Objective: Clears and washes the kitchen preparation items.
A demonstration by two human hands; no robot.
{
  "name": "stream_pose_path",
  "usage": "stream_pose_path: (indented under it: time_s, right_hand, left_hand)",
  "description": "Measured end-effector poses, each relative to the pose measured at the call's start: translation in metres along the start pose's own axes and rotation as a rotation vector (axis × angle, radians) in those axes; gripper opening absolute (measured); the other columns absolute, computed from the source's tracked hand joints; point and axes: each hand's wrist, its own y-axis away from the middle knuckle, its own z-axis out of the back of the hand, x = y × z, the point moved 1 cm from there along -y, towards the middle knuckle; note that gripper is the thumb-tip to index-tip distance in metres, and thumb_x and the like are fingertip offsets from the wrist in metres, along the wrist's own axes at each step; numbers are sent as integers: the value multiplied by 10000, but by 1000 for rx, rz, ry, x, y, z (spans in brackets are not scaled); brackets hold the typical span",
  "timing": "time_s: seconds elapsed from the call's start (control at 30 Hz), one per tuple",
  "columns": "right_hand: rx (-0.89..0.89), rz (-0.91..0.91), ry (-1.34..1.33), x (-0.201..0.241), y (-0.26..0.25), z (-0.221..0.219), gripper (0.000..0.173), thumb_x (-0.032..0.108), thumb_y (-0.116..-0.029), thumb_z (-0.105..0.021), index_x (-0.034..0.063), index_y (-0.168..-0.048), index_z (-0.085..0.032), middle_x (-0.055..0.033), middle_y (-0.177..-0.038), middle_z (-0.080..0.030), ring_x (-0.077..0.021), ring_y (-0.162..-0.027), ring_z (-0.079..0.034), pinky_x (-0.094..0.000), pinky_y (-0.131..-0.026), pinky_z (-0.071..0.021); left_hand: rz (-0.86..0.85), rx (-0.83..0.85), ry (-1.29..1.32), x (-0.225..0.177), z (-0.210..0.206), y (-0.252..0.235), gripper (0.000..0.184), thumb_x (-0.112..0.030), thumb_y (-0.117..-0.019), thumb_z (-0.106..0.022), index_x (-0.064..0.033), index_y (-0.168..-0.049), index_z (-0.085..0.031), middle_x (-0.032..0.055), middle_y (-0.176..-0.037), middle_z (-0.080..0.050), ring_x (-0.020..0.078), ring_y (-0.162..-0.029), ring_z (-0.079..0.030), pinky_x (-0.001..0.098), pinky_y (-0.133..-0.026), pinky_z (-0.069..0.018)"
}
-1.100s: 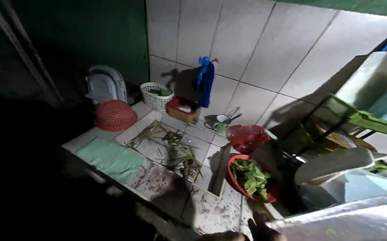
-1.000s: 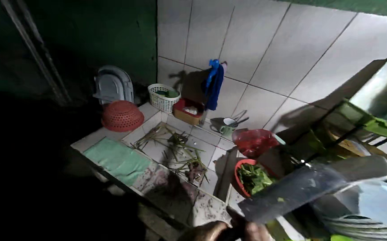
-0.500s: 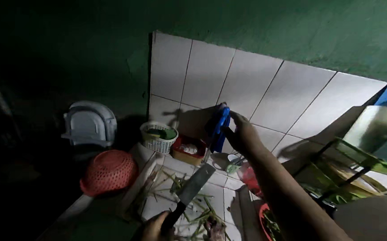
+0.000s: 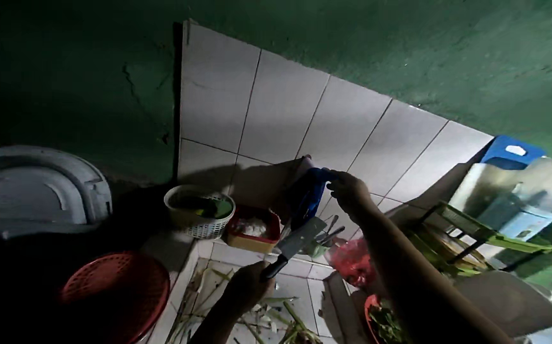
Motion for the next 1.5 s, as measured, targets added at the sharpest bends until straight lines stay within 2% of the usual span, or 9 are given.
stream_pose_path:
  time_s: [0.17, 0.23, 0.33, 0.47, 0.63, 0.83, 1.13, 1.3, 1.5]
  right_hand:
    - [26, -79, -364, -29, 20, -5, 517, 397, -1117, -379, 117, -1551, -412, -135, -1551, -483, -287, -1392, -498, -520, -1089, -437]
    - [-97, -168, -504, -55, 35, -20, 566, 456, -1108, -369, 87, -1534, -417, -139, -1497, -531, -274, -1326, -545, -496, -1030, -470]
    - [-227, -346, -530, -96, 61, -69, 454, 310, -1103, -473, -7, -1427, -483, -210, -1240, -625, -283, -1020, -645, -468, -847, -545]
    - [-27, -584, -919, -92, 95, -134, 377, 184, -1079, -533, -26, -1387, -475, -207, -1222, -615, -264, -1003, -665, -409, -820, -568]
    - [-35, -578, -1267, -79, 93, -167, 288, 78, -1069, -511, -19, -1335, -458, -178, -1071, -650, -238, -890, -692, -393, -804, -600]
    - [-113, -655, -1255, -80, 82, -166, 213, 93, -1047, -562, -45, -1205, -528, -158, -886, -663, -211, -705, -679, -351, -654, -603]
    - [-82, -550, -1206, -87, 56, -147, 210, 161, -1069, -529, -15, -1180, -560, -103, -915, -653, -172, -772, -659, -358, -719, -583]
    - [-72, -592, -929, -84, 43, -140, 484, 410, -1073, -526, -44, -1227, -597, -174, -1006, -673, -248, -848, -670, -441, -771, -578]
    - [-50, -555, -663, -82, 28, -126, 305, 138, -1028, -613, -28, -1283, -588, -184, -1048, -654, -240, -855, -647, -422, -774, -564]
  left_hand:
    - [15, 48, 24, 6, 4, -25, 427, -307, -1020, -570, -68, -1372, -599, 190, -1175, -682, 322, -1073, -665, 513, -968, -507]
    - [19, 50, 15, 7, 5, -32, 438, -323, -1016, -582, -101, -1394, -592, 176, -1211, -680, 318, -1106, -661, 521, -985, -502]
    - [27, 21, -52, 5, 4, -40, 415, -322, -1022, -590, -134, -1393, -602, 153, -1264, -675, 311, -1170, -650, 527, -1022, -489]
    - [11, -4, -62, 5, 2, -50, 475, -298, -1017, -597, -146, -1465, -561, 132, -1364, -640, 287, -1254, -615, 498, -1087, -458]
    - [-1, -37, -44, 14, 3, -54, 478, -290, -1010, -598, -168, -1471, -563, 108, -1372, -641, 253, -1252, -617, 470, -1092, -457]
    - [18, -17, -73, 24, 11, -30, 494, -331, -1014, -605, -199, -1486, -549, 99, -1373, -642, 247, -1257, -614, 460, -1094, -455]
    - [89, -112, -57, 47, 28, 42, 482, -265, -992, -650, -98, -1440, -588, 161, -1313, -668, 289, -1203, -647, 469, -1060, -484]
    - [59, -166, -160, 48, 15, 51, 460, -266, -988, -638, -77, -1406, -606, 184, -1234, -690, 329, -1114, -681, 507, -979, -531]
    - [121, -288, -258, 44, -16, 44, 544, -210, -972, -617, -123, -1500, -521, 236, -1264, -644, 406, -1123, -655, 534, -932, -548]
